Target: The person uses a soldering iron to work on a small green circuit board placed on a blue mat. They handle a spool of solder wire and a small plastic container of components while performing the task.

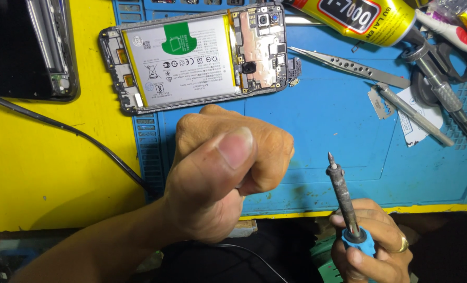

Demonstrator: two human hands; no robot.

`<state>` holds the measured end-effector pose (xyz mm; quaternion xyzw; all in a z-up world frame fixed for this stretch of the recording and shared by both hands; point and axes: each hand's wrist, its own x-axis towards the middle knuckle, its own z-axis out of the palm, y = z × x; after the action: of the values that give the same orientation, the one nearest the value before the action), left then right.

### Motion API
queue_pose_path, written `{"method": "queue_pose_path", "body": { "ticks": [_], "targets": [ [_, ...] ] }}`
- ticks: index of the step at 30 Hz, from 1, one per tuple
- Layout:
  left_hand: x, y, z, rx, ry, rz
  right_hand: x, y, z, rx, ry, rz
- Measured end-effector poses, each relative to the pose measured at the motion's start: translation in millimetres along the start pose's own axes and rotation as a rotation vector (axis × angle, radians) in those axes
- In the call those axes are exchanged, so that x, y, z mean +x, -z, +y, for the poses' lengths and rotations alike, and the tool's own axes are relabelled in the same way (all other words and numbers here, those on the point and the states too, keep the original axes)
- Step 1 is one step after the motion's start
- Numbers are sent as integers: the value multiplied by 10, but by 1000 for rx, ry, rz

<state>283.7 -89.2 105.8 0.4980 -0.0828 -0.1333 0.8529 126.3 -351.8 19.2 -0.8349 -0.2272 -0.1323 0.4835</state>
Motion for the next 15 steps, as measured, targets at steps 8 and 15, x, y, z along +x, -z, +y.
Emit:
{"method": "queue_pose_path", "body": {
  "ticks": [8, 15],
  "targets": [
    [-12, -19, -39, -76, -16, 19, 141, -64, -74, -30, 18, 30],
    [-31, -8, -50, -90, -25, 27, 78, -21, 76, 2, 134, 16]
  ]
}}
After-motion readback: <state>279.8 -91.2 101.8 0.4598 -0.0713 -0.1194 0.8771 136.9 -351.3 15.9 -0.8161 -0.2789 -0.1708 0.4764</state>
